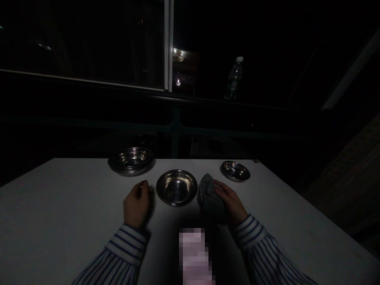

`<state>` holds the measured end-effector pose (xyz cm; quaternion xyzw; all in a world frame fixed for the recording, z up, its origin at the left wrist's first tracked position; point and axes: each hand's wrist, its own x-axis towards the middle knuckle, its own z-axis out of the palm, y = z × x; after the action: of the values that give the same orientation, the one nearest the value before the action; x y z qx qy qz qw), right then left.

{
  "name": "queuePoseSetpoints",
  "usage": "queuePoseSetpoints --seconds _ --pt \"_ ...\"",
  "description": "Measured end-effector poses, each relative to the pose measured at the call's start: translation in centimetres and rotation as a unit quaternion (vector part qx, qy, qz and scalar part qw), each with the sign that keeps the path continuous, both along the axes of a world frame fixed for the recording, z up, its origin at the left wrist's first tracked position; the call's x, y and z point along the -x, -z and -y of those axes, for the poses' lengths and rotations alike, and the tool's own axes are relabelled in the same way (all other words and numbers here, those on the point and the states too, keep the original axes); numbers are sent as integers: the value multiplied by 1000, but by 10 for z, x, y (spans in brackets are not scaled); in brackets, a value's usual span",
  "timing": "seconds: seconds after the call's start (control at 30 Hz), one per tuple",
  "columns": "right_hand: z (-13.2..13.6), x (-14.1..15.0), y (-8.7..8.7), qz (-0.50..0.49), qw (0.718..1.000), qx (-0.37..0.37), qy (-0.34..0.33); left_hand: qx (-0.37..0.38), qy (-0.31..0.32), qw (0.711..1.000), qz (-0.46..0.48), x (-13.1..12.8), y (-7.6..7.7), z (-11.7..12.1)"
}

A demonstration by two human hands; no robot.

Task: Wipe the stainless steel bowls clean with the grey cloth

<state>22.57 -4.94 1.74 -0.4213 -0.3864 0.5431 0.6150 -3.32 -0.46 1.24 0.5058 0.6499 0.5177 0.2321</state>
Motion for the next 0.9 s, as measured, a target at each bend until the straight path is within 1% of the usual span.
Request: queuePoseSetpoints --seconds 0.03,0.07,0.1,0.13,0.17,0.2,0.27,0.33,0.37,0.4,0.43,0.47,0.5,0.63,0.7,0.73,0.77,0.83,0.9 --pt "0 -1 1 -4 1000 -8 -14 -21 -9 1000 -3 -1 -4 2" --pt "1 -2 2 -4 1000 -15 -26 -34 2 999 7 -5 -8 5" --pt "0 -3 2 1 999 -21 -36 -38 31 999 19 -10 -13 8" --pt "0 -4 1 12 999 -26 -41 -40 76 996 33 -18 -18 11" --pt "-2 -4 -1 27 998 -30 -41 -37 137 989 39 -28 -24 14" --pt "-4 -4 -4 46 997 -35 -41 -38 197 979 44 -39 -29 16" --pt "-10 -1 -12 94 993 -55 -47 -38 295 953 60 -61 -41 17" --pt "-17 2 -24 132 987 -79 -56 2 378 922 87 -78 -53 14" --pt "-20 3 -30 148 983 -93 -55 13 409 908 94 -85 -58 12" --pt "-23 4 -36 163 979 -107 -50 13 427 899 102 -90 -62 8" --pt "-26 3 -42 178 976 -120 -45 8 431 896 111 -94 -66 5" --pt "-28 2 -48 197 971 -130 -43 -2 421 900 118 -96 -69 1" --pt "-30 -1 -54 220 965 -137 -49 -12 398 909 127 -98 -71 -3" --pt "-32 -14 -72 300 936 -132 -129 -21 264 949 168 -99 -74 -16" --pt "-32 -18 -78 357 910 -140 -157 -19 205 961 182 -99 -74 -20" --pt "-31 -18 -80 391 894 -153 -158 -18 181 965 187 -99 -74 -21" --pt "-30 -17 -82 426 875 -172 -154 -15 165 967 191 -98 -74 -22" --pt "-29 -12 -84 478 840 -215 -136 -7 160 966 202 -98 -74 -21" --pt "-29 -5 -84 499 826 -234 -123 -6 174 963 206 -98 -74 -19"
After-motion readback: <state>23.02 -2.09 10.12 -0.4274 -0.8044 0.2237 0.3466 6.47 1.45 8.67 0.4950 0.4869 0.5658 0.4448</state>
